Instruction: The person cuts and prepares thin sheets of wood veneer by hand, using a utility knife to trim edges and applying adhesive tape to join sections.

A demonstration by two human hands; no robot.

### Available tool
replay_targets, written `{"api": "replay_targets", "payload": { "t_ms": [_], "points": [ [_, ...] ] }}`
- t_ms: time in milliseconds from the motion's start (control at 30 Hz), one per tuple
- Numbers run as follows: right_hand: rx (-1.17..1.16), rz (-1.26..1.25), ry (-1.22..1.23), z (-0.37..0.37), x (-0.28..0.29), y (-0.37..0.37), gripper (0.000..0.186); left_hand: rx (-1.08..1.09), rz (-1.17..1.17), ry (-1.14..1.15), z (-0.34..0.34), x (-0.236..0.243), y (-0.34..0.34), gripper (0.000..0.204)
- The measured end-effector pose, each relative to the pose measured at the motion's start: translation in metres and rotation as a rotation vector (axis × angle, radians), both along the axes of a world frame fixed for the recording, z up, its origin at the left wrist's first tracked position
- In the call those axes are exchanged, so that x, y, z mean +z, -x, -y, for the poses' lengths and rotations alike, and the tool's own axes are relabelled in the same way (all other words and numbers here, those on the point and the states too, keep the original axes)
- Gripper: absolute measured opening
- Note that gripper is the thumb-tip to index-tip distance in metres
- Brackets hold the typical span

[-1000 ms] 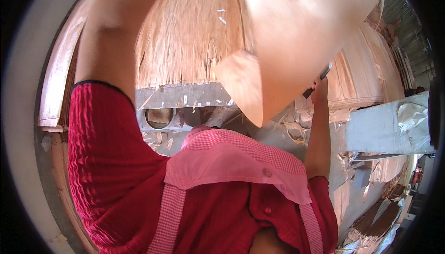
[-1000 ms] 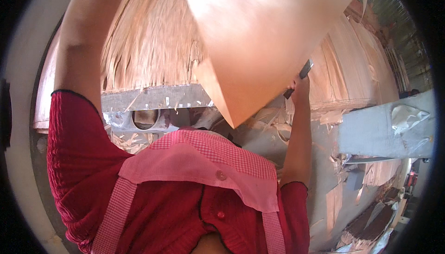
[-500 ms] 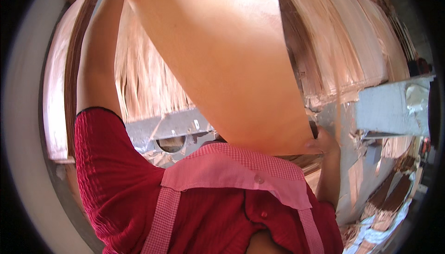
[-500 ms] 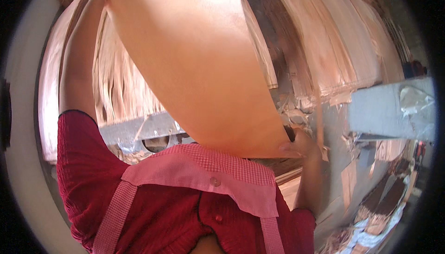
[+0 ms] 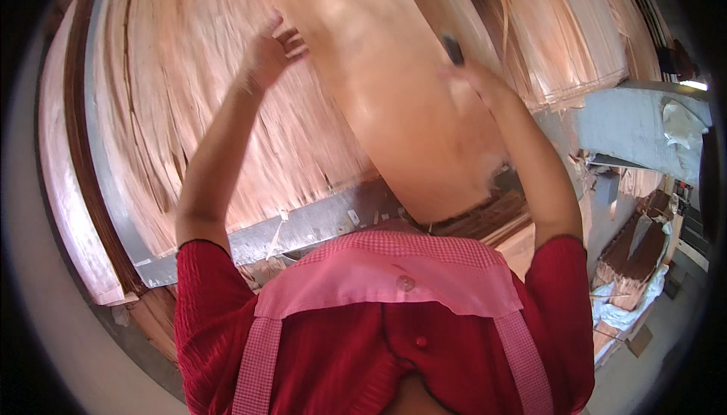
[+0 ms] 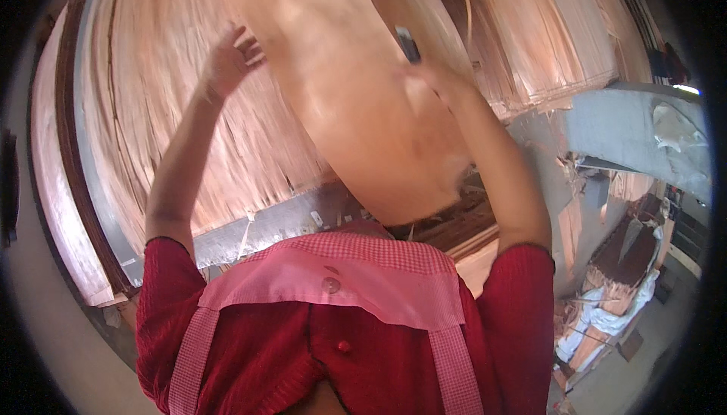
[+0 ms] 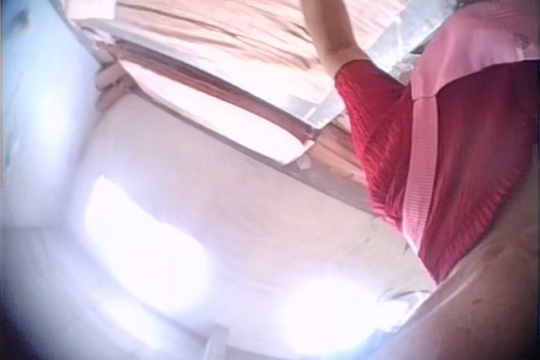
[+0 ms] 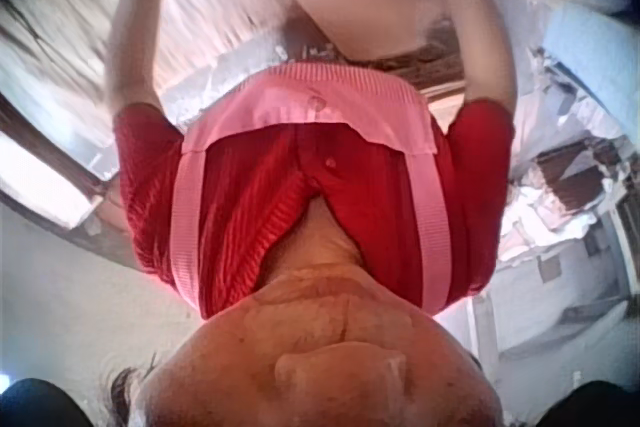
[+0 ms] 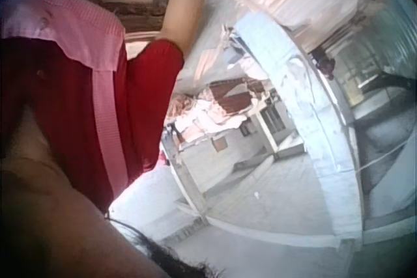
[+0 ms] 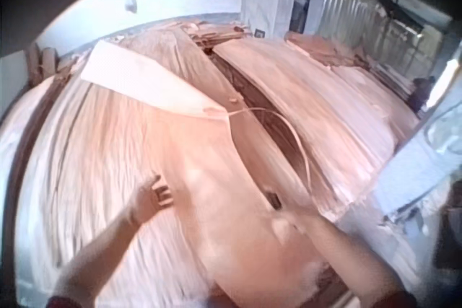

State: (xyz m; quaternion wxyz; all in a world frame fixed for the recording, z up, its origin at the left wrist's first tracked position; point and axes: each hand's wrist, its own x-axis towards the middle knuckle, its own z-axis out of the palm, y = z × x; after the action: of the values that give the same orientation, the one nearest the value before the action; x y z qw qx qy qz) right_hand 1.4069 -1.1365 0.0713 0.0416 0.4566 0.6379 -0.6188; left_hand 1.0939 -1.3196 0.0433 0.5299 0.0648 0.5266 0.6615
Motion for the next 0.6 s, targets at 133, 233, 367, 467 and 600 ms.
{"api": "replay_targets", "payload": {
  "t_ms": [133,233,367,467,600],
  "points": [
    [-0.016,-0.062,0.056,-0.030,-0.013,0.067,0.055,0.009,-0.403,0.034,-0.011,-0.024,-0.043,0.088],
    [0.142,0.015,-0.042,-0.051,-0.006,0.090,0.041,0.152,-0.844,-0.101,-0.054,-0.033,-0.012,0.051],
    [0.360,0.012,-0.003,-0.046,-0.003,0.083,0.027,0.237,-0.860,-0.012,-0.084,-0.051,0.017,0.045],
    [0.193,0.010,0.062,-0.042,-0.012,0.065,0.021,0.234,-0.585,-0.186,-0.076,-0.037,-0.004,0.045],
    [0.204,-0.006,-0.258,-0.083,-0.021,0.061,0.021,0.089,-0.416,0.155,-0.096,-0.015,0.037,0.032]
  ]
}}
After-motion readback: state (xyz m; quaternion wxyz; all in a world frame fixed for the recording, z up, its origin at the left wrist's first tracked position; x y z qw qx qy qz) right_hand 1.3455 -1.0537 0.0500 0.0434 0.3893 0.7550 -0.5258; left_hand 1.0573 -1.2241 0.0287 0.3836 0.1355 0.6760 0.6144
